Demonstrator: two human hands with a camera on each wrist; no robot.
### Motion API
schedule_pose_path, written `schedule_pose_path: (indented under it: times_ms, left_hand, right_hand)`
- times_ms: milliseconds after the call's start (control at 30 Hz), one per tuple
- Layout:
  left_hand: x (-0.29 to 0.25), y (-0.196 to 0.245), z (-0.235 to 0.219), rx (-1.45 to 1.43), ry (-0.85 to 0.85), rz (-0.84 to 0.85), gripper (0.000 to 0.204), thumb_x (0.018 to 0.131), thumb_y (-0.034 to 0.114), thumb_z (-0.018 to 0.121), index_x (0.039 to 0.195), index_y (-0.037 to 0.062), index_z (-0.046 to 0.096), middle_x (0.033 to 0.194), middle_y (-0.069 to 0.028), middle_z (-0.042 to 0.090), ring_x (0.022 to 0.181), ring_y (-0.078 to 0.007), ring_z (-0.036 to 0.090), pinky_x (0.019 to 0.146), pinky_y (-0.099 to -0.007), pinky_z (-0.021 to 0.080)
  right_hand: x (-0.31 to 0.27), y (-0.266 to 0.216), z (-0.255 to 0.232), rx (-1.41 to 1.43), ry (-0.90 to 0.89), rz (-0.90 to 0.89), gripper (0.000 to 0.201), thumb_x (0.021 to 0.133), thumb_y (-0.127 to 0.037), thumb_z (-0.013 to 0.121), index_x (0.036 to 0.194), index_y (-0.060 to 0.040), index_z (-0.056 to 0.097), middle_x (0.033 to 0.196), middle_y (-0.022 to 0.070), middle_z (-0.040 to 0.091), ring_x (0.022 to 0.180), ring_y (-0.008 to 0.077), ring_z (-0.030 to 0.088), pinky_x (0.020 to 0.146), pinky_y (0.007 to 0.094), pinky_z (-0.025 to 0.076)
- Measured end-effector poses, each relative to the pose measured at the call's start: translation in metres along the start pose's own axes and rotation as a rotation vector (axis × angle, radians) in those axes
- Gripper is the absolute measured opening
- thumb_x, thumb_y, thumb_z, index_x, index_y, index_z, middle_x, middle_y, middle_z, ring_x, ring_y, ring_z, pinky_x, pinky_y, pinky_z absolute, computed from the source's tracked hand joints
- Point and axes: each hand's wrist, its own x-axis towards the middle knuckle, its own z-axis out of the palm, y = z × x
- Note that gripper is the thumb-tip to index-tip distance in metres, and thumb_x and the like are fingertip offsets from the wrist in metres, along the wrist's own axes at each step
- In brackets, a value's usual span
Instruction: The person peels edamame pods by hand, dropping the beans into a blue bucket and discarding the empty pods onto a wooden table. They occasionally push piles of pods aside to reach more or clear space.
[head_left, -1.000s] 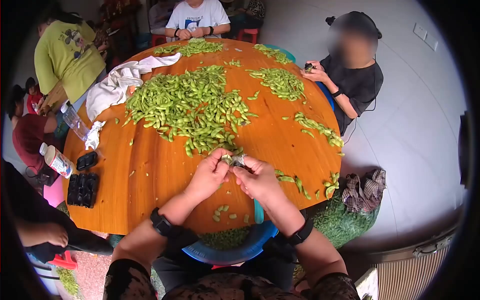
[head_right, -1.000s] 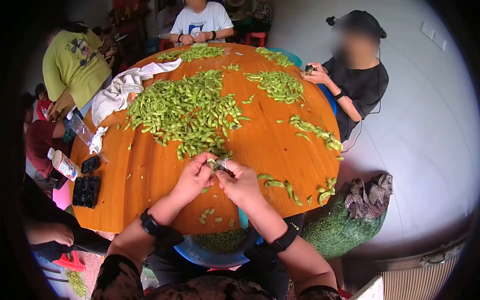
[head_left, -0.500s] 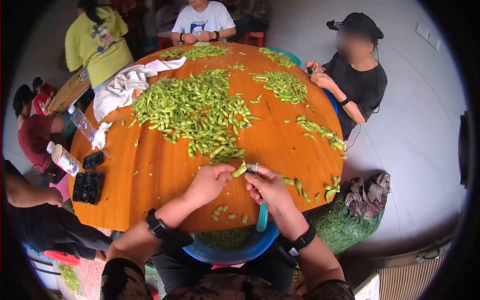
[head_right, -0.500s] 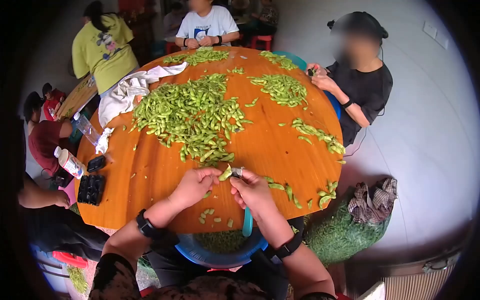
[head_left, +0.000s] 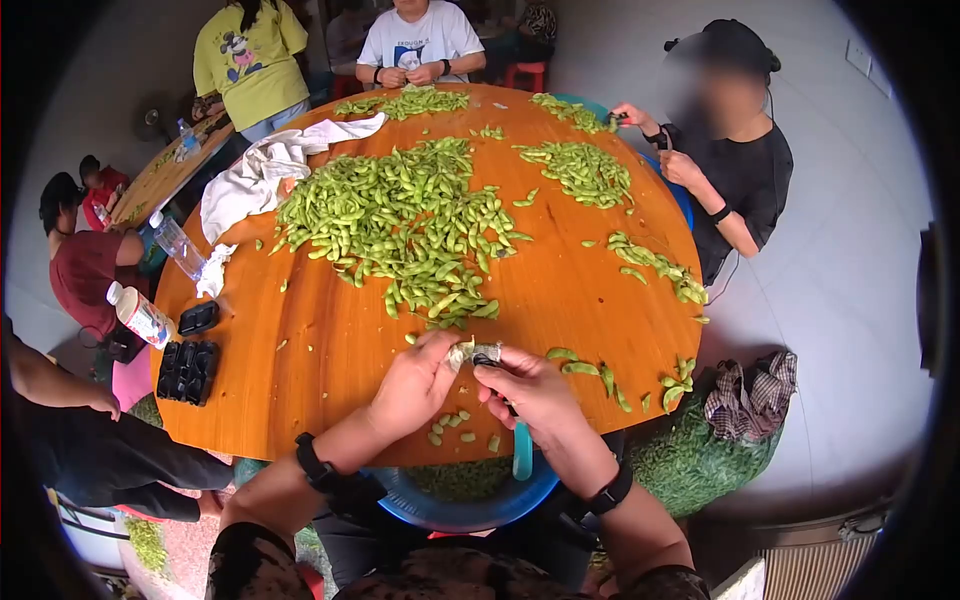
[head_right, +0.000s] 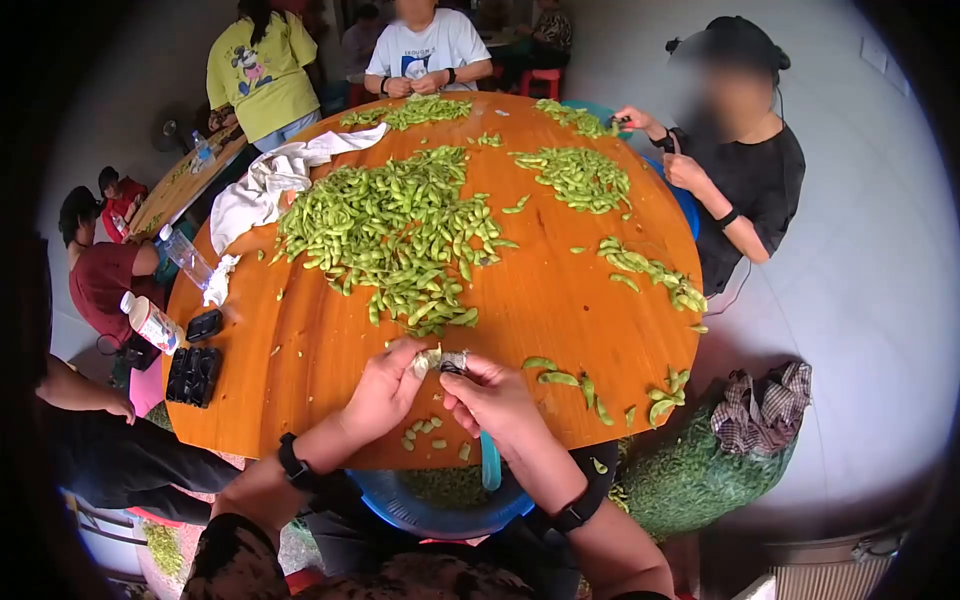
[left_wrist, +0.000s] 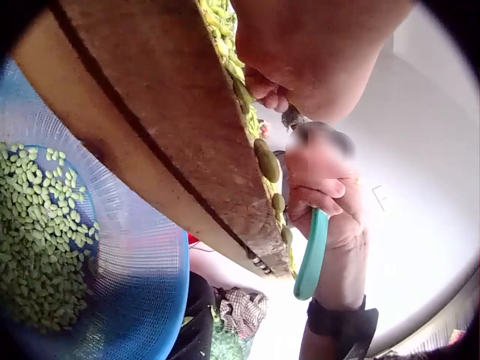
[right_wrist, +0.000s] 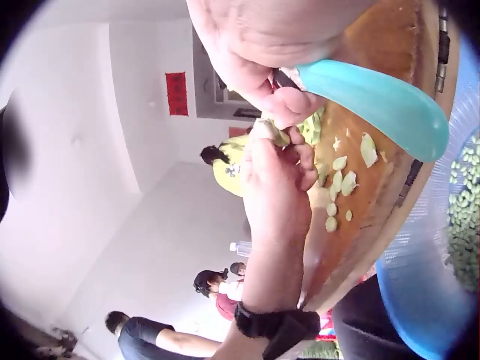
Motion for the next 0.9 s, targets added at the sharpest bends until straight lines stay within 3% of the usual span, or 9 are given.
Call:
schedule_pose_path:
  times_ms: [67, 200, 267, 400, 467, 500, 600, 700, 900]
  left_hand:
    - [0.005, 0.002, -0.001, -0.031, 0.007, -0.044, 0.022, 0.084, 0.004, 0.054, 0.105, -0.0005, 0.054, 0.089, -0.0224, 0.061, 0.086, -0.0421, 0.060, 0.072, -0.0464, 0.049]
    - [0.005, 0.006, 0.004, 0.064, -0.077, -0.205, 0.022, 0.080, 0.000, 0.053, 0.101, -0.0012, 0.056, 0.089, -0.0223, 0.061, 0.085, -0.0423, 0.059, 0.072, -0.0467, 0.050]
    - [0.003, 0.000, 0.007, 0.096, -0.012, -0.149, 0.020, 0.078, -0.001, 0.055, 0.097, -0.0018, 0.058, 0.093, -0.0208, 0.061, 0.084, -0.0392, 0.061, 0.070, -0.0416, 0.051]
    - [0.000, 0.011, -0.005, 0.168, -0.085, -0.136, 0.019, 0.077, 0.001, 0.057, 0.096, -0.0005, 0.059, 0.092, -0.0189, 0.060, 0.080, -0.0388, 0.060, 0.070, -0.0432, 0.050]
    - [0.002, 0.011, -0.017, 0.437, -0.012, 0.165, 0.018, 0.077, 0.003, 0.060, 0.095, 0.0012, 0.060, 0.092, -0.0171, 0.058, 0.078, -0.0387, 0.060, 0.070, -0.0449, 0.050]
    - [0.008, 0.008, -0.019, 0.437, -0.012, 0.166, 0.018, 0.077, 0.003, 0.060, 0.095, 0.0012, 0.060, 0.092, -0.0171, 0.058, 0.078, -0.0387, 0.060, 0.070, -0.0449, 0.050]
    - [0.032, -0.006, -0.021, 0.478, 0.060, 0.034, 0.017, 0.077, 0.006, 0.063, 0.094, 0.0022, 0.060, 0.093, -0.0163, 0.058, 0.078, -0.0381, 0.060, 0.072, -0.0449, 0.050]
    - [0.054, -0.030, -0.005, 0.455, -0.018, -0.218, 0.018, 0.078, 0.008, 0.065, 0.094, 0.0028, 0.059, 0.094, -0.0170, 0.059, 0.082, -0.0374, 0.061, 0.073, -0.0438, 0.049]
    - [0.057, -0.051, -0.011, 0.344, -0.016, -0.153, 0.019, 0.078, 0.004, 0.064, 0.096, 0.0009, 0.060, 0.091, -0.0174, 0.061, 0.077, -0.0339, 0.061, 0.069, -0.0395, 0.050]
  right_hand:
    - [0.003, 0.005, 0.000, 0.004, -0.011, -0.007, 0.007, 0.091, -0.013, 0.060, 0.093, -0.0062, 0.061, 0.067, -0.0006, 0.057, 0.047, 0.0053, 0.047, 0.038, 0.0198, 0.033]
    - [0.004, 0.009, 0.000, -0.091, 0.040, 0.001, 0.007, 0.090, -0.014, 0.061, 0.094, -0.0076, 0.062, 0.066, -0.0011, 0.056, 0.046, 0.0050, 0.047, 0.038, 0.0199, 0.033]
    - [0.003, 0.008, -0.003, -0.110, 0.040, 0.016, 0.007, 0.090, -0.014, 0.061, 0.094, -0.0082, 0.062, 0.065, -0.0014, 0.056, 0.046, 0.0048, 0.047, 0.038, 0.0197, 0.033]
    - [0.004, 0.002, -0.033, -0.040, 0.109, 0.007, 0.010, 0.089, -0.014, 0.062, 0.099, -0.0120, 0.061, 0.064, -0.0006, 0.055, 0.043, 0.0054, 0.043, 0.037, 0.0205, 0.031]
    - [0.000, -0.006, -0.062, -0.014, 0.169, 0.002, 0.009, 0.089, -0.014, 0.061, 0.097, -0.0097, 0.061, 0.064, -0.0005, 0.055, 0.042, 0.0056, 0.042, 0.036, 0.0202, 0.030]
    - [-0.003, -0.010, -0.077, -0.053, 0.214, -0.018, 0.009, 0.090, -0.013, 0.060, 0.097, -0.0080, 0.060, 0.063, -0.0004, 0.054, 0.041, 0.0058, 0.042, 0.036, 0.0203, 0.029]
    - [-0.007, -0.023, -0.106, -0.129, 0.319, -0.080, 0.010, 0.091, -0.013, 0.056, 0.096, -0.0037, 0.058, 0.063, 0.0001, 0.053, 0.040, 0.0060, 0.041, 0.035, 0.0216, 0.029]
    - [-0.010, -0.030, -0.103, -0.155, 0.331, -0.104, 0.012, 0.092, -0.013, 0.055, 0.098, -0.0040, 0.059, 0.063, -0.0001, 0.054, 0.041, 0.0053, 0.042, 0.036, 0.0208, 0.031]
    - [-0.005, -0.022, -0.057, -0.424, 0.175, -0.050, 0.020, 0.093, -0.015, 0.055, 0.110, -0.0050, 0.060, 0.066, -0.0006, 0.055, 0.048, 0.0045, 0.046, 0.043, 0.0200, 0.037]
